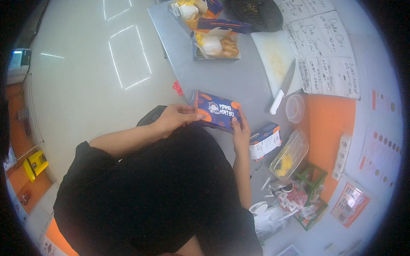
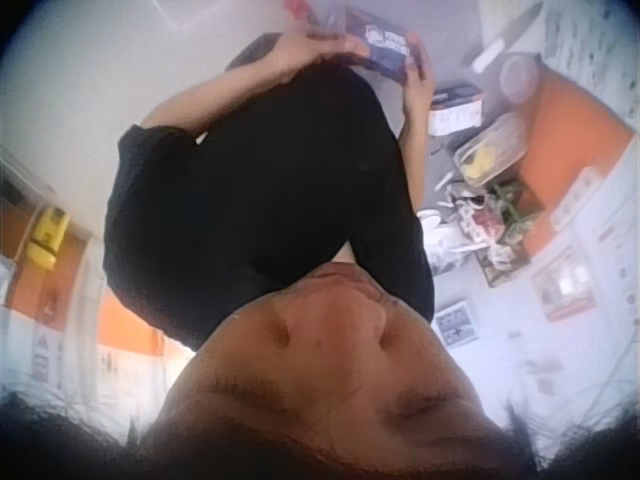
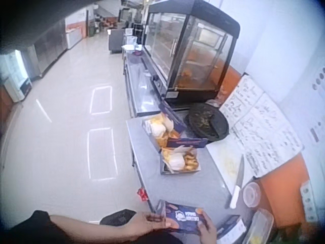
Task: The person scoops scrambled eggs from a container into several open food boxes on a counter. They then retrieve a bag of green vegetables from a lower shelf, place it on the counter, and add a small packet to each box. Finally, the person closes the boxes and writes on a receipt.
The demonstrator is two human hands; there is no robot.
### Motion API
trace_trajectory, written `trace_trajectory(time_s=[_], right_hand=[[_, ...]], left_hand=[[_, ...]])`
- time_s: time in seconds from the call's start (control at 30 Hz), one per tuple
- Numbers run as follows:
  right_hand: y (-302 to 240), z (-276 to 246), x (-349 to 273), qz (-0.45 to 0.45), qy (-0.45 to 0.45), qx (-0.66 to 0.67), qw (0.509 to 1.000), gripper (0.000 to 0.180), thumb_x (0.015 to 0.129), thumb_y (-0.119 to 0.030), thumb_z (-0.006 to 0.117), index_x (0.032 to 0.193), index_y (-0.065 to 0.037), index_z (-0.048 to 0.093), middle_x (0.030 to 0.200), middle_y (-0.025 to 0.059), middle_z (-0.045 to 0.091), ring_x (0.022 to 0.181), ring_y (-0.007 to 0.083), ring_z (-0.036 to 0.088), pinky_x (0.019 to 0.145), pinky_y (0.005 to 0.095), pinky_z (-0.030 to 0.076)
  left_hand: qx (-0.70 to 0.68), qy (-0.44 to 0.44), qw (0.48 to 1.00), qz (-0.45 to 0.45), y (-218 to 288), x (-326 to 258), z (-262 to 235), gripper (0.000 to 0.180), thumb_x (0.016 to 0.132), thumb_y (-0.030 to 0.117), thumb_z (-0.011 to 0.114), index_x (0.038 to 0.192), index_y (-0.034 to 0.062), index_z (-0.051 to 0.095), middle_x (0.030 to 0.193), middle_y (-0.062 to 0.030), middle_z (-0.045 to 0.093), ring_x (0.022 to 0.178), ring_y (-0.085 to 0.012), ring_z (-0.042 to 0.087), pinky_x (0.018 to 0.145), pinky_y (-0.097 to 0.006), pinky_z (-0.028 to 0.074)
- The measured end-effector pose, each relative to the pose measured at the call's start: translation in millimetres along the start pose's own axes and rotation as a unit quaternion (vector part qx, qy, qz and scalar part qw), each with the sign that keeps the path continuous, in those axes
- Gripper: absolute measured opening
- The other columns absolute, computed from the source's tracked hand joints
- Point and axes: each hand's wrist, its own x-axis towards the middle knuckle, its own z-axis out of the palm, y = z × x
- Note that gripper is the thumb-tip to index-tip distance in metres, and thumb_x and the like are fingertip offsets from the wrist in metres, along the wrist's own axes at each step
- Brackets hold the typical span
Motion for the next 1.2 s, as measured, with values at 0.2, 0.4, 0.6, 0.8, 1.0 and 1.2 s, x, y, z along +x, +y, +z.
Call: trace_trajectory(time_s=[0.2,0.4,0.6,0.8,1.0,1.2], right_hand=[[8,-8,4,0.004,-0.021,0.038,0.999,0.053,0.097,-0.017,0.061,0.148,-0.009,0.045,0.139,0.0135,0.05,0.111,0.0177,0.055,0.091,0.0296,0.047],[6,-7,2,0.035,-0.024,0.054,0.998,0.054,0.097,-0.018,0.06,0.149,-0.012,0.045,0.139,0.0129,0.048,0.11,0.019,0.056,0.088,0.0289,0.049],[-14,-3,-1,0.064,-0.021,0.063,0.996,0.054,0.097,-0.021,0.059,0.149,-0.011,0.044,0.139,0.0145,0.049,0.109,0.0212,0.058,0.073,0.033,0.057],[-27,-1,3,0.062,-0.041,0.06,0.995,0.051,0.1,-0.019,0.053,0.149,-0.008,0.041,0.122,0.0127,0.062,0.09,0.0201,0.07,0.057,0.0328,0.059],[-40,-1,1,0.091,-0.041,0.085,0.991,0.051,0.101,-0.022,0.052,0.148,-0.006,0.04,0.12,0.0135,0.063,0.088,0.0203,0.07,0.055,0.0332,0.06],[-49,-2,5,0.117,-0.048,0.092,0.988,0.053,0.101,-0.025,0.053,0.148,-0.004,0.039,0.122,0.0148,0.062,0.089,0.0213,0.07,0.053,0.0338,0.061]], left_hand=[[0.007,0.054,0.996,0.067,-3,1,11,0.092,0.072,0.031,0.09,0.135,-0.0149,0.041,0.124,-0.0227,0.057,0.118,-0.0251,0.057,0.096,-0.032,0.049],[0.036,0.13,0.983,0.124,8,-10,22,0.102,0.069,0.031,0.092,0.14,-0.0138,0.033,0.128,-0.0257,0.052,0.127,-0.0275,0.05,0.1,-0.034,0.047],[0.022,0.055,0.997,0.044,22,-4,17,0.088,0.071,0.032,0.09,0.132,-0.014,0.045,0.12,-0.023,0.057,0.119,-0.0253,0.056,0.095,-0.031,0.049],[0.044,0.091,0.989,0.11,32,-10,26,0.093,0.073,0.037,0.088,0.132,-0.02,0.044,0.113,-0.0214,0.065,0.105,-0.024,0.064,0.091,-0.032,0.052],[0.133,0.084,0.979,0.133,44,-6,22,0.098,0.074,0.045,0.086,0.132,-0.0218,0.044,0.114,-0.0262,0.065,0.103,-0.0263,0.065,0.091,-0.035,0.053],[0.317,0.086,0.936,0.124,67,10,10,0.095,0.071,0.068,0.076,0.114,-0.0144,0.063,0.098,-0.0236,0.07,0.093,-0.028,0.07,0.084,-0.036,0.054]])
